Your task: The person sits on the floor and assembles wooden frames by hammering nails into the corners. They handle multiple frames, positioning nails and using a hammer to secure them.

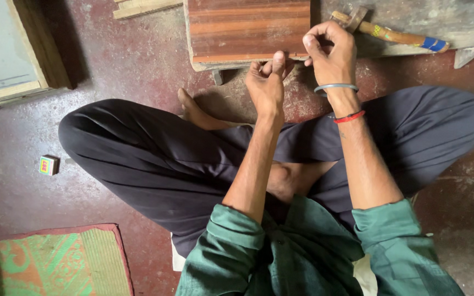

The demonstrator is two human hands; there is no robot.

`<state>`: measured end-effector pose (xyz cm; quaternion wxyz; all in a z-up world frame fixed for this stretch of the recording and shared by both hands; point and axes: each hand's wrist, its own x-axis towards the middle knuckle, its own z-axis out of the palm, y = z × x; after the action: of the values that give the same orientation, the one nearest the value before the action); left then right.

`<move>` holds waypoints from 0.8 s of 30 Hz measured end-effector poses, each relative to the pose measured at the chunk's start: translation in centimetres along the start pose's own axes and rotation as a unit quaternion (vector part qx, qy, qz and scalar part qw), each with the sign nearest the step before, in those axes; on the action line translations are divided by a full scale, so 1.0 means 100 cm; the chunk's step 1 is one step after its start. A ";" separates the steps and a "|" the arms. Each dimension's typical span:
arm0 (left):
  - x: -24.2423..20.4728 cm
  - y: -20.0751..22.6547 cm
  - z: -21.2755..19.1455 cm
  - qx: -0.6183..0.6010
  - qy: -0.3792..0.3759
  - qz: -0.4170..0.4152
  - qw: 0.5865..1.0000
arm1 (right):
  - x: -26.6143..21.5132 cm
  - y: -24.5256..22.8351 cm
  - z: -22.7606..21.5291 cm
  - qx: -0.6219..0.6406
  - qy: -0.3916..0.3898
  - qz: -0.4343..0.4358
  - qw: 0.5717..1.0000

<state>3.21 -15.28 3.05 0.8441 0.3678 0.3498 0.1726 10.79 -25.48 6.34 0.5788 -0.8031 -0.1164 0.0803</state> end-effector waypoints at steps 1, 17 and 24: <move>0.000 -0.002 0.000 0.001 -0.002 0.003 1.000 | 0.000 0.001 0.001 -0.001 -0.001 -0.004 1.000; -0.001 0.002 0.003 -0.055 0.066 -0.071 0.994 | 0.003 0.000 0.005 -0.030 0.038 -0.023 0.999; -0.005 0.032 0.012 0.125 0.091 -0.088 0.984 | -0.010 -0.015 -0.002 -0.169 0.095 -0.126 0.973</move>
<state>3.61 -13.99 6.23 0.7681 0.4211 0.4748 0.0856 9.73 -25.46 7.77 0.4484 -0.8722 -0.1732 -0.0904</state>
